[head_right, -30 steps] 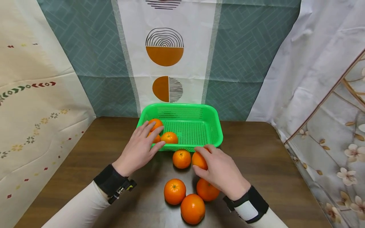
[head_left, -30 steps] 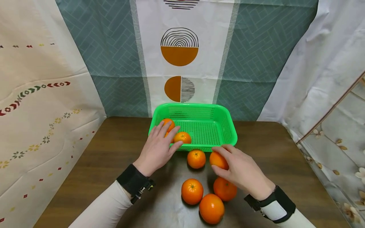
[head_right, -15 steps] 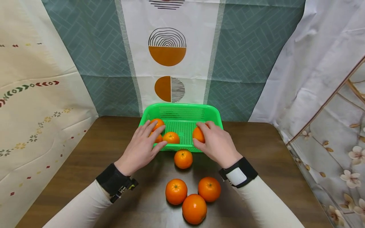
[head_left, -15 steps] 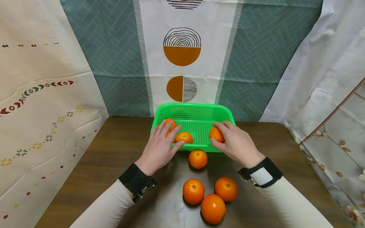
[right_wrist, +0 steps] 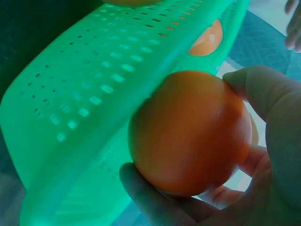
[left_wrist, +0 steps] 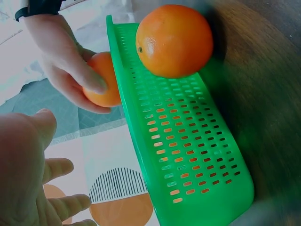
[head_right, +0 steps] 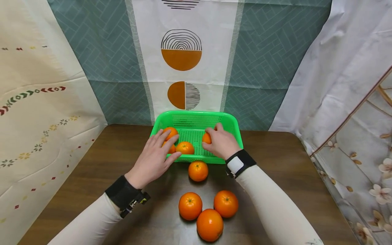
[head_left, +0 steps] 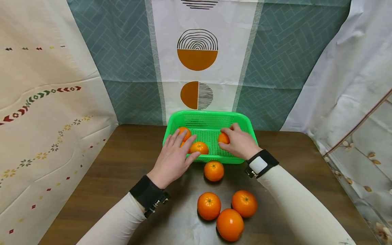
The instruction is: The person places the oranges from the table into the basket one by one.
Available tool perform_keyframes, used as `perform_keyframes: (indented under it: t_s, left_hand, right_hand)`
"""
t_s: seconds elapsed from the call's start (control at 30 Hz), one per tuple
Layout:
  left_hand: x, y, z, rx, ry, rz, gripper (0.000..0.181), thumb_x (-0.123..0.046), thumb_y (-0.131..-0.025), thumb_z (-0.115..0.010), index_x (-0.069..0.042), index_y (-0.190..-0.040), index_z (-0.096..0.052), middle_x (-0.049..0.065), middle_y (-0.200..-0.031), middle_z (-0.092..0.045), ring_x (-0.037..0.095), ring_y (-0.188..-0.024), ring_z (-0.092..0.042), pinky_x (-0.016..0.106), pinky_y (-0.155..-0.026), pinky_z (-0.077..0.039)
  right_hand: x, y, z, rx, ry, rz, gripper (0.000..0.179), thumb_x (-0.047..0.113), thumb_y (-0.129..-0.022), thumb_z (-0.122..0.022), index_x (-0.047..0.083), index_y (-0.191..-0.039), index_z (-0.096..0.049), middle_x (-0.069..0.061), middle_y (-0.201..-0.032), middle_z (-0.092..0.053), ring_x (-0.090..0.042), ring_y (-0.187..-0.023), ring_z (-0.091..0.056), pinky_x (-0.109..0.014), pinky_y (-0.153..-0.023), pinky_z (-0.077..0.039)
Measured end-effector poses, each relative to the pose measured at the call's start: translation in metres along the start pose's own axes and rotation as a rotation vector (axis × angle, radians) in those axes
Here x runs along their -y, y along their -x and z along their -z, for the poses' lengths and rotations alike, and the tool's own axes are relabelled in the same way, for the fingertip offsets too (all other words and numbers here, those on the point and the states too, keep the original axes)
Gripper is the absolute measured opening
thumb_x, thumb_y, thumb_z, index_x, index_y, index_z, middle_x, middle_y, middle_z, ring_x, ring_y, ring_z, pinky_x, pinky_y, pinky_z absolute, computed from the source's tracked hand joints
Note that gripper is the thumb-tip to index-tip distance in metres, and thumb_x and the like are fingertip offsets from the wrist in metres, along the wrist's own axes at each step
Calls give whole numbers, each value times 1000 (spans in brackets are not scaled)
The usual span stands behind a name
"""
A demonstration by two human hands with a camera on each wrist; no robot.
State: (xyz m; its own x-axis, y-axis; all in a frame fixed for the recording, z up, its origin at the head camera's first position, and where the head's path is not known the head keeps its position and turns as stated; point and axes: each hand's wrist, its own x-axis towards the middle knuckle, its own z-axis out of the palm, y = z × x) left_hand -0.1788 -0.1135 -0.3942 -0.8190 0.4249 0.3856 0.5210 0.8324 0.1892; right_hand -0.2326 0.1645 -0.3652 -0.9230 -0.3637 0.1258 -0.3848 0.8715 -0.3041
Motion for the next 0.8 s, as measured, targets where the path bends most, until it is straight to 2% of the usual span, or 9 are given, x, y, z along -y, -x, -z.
perform_keyframes:
  t_s: [0.2,0.47,0.6,0.8]
  left_hand:
    - [0,0,1,1,-2,2,63,-48,-112,-65,-14,-164,-55,22,-168,-45,49,-161,-31,69,-129,-23]
    - [-1,0,3,2,-14,-1,64,-48,-111,-66,-14,-164,-55,22,-167,-46,50,-160,-32,69,-128,-25]
    - [-1,1,2,9,-13,3,64,-49,-111,-66,-15,-164,-54,23,-167,-46,50,-160,-32,69,-128,-25]
    - [-1,1,1,13,-14,3,64,-49,-112,-65,-15,-164,-54,23,-167,-46,50,-160,-33,69,-128,-26]
  right_hand:
    - [-1,-9,-11,71,-4,-22,54,33,-101,-72,1,-145,-66,-21,-117,-57,-29,-76,-61,-41,-69,-55]
    - [4,-19,-23,163,12,21,52,32,-101,-75,-2,-139,-69,-15,-108,-66,-28,-89,-60,-38,-73,-52]
    - [6,-21,-26,204,8,21,50,35,-103,-75,0,-138,-69,-16,-115,-66,-27,-92,-60,-37,-76,-51]
    - [5,-24,-28,247,-13,10,58,38,-105,-74,-1,-146,-66,-19,-123,-66,-28,-93,-59,-37,-76,-50]
